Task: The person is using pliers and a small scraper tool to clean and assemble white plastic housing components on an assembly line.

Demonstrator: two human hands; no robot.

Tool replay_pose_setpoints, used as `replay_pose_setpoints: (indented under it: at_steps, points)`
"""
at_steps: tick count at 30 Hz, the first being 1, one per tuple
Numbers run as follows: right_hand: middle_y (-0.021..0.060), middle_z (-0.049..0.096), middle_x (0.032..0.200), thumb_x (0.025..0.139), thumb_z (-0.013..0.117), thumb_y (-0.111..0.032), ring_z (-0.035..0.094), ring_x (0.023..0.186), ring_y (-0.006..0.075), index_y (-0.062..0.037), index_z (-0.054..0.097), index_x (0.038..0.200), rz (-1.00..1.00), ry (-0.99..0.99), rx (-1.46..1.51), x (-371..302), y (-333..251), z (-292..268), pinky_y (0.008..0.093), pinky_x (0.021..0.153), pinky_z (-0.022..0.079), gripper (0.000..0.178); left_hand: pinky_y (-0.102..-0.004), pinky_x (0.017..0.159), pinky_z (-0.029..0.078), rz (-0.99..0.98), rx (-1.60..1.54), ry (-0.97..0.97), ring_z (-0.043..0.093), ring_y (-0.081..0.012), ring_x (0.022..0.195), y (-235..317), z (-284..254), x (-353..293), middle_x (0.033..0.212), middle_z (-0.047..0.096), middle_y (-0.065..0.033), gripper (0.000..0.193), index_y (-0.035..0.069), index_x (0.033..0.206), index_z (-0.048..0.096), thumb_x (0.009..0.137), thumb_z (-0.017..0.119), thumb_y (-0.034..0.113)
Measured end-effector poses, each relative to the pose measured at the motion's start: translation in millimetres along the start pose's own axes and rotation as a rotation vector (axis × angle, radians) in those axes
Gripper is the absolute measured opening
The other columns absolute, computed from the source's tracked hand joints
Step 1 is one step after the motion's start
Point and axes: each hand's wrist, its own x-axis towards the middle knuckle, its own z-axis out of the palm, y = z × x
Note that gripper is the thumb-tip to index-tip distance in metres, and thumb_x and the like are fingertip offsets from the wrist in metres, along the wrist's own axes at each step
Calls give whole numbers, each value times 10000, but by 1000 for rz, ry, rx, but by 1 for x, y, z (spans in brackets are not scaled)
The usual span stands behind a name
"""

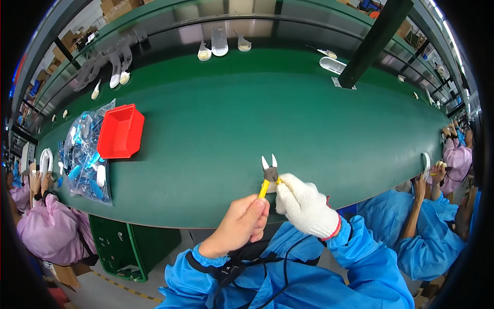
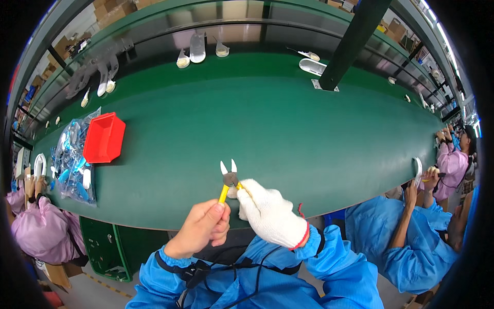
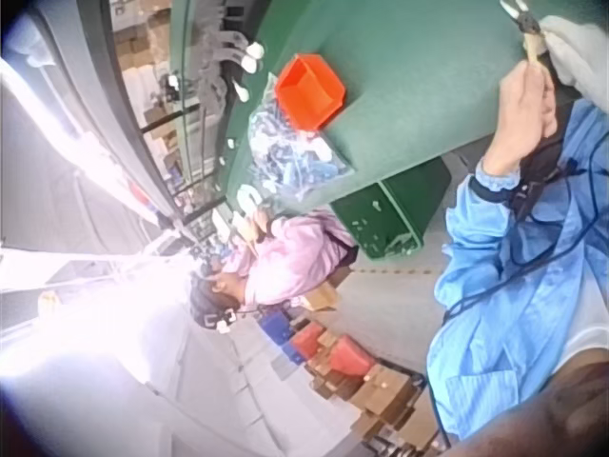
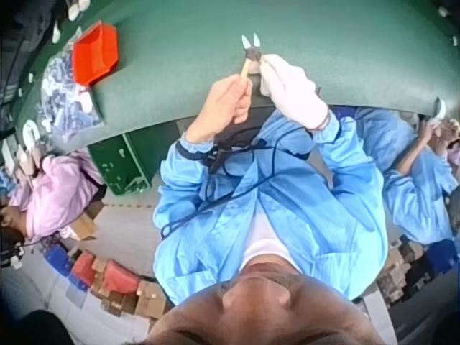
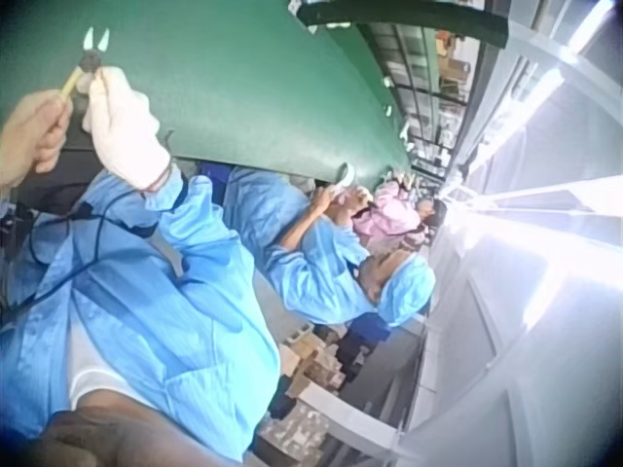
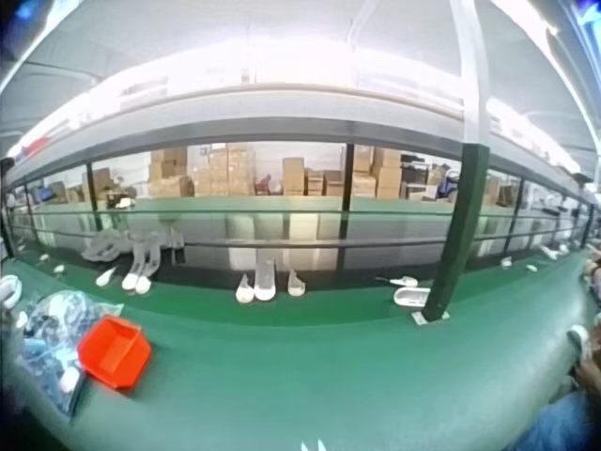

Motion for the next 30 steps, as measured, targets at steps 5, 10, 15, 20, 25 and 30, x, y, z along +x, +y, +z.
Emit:
replay_pose_setpoints:
  at_steps: [5,10,15,20,25,30]
  points:
    - [106,680,681,1031,462,-219,698,648,323,-74,574,1199,37,109,-38,-12,-5,13,407,634,550,248,-382,494,444,311,985,385,529,-277,502,-14,6,4,623,531,-96,236,-1,906,515,1049,453,176]
    - [125,693,748,1000,537,-257,686,639,325,-67,567,1237,118,52,215,-13,-23,14,406,660,553,305,-441,535,471,568,1315,542,619,-387,570,-5,13,11,627,594,-163,198,-22,915,516,1022,491,144]
    - [143,620,1249,917,670,-244,667,1084,244,-72,540,1371,-423,24,-3,17,-27,-21,353,925,525,503,-322,512,449,435,821,208,551,-153,526,18,4,-1,619,543,-57,268,-18,944,527,1066,441,206]
    - [160,531,1392,1007,542,-219,679,859,236,36,496,1373,39,-494,781,27,-30,-3,350,807,574,448,-271,592,475,310,388,3,523,-119,616,7,-13,-4,704,495,-35,350,-27,981,575,1091,403,258]
    - [175,617,1290,992,515,-189,657,820,185,16,645,1132,-141,-380,534,48,-39,0,324,766,548,281,-339,801,510,579,955,310,646,-227,878,31,-10,-17,869,668,-138,260,-57,1153,597,1005,507,138]
    - [72,670,909,978,517,-166,625,845,136,-8,611,1007,-147,61,362,93,-37,-9,292,792,503,186,-346,807,514,800,1056,444,660,-253,914,64,-18,-49,1016,669,-159,298,-47,1208,603,966,557,122]
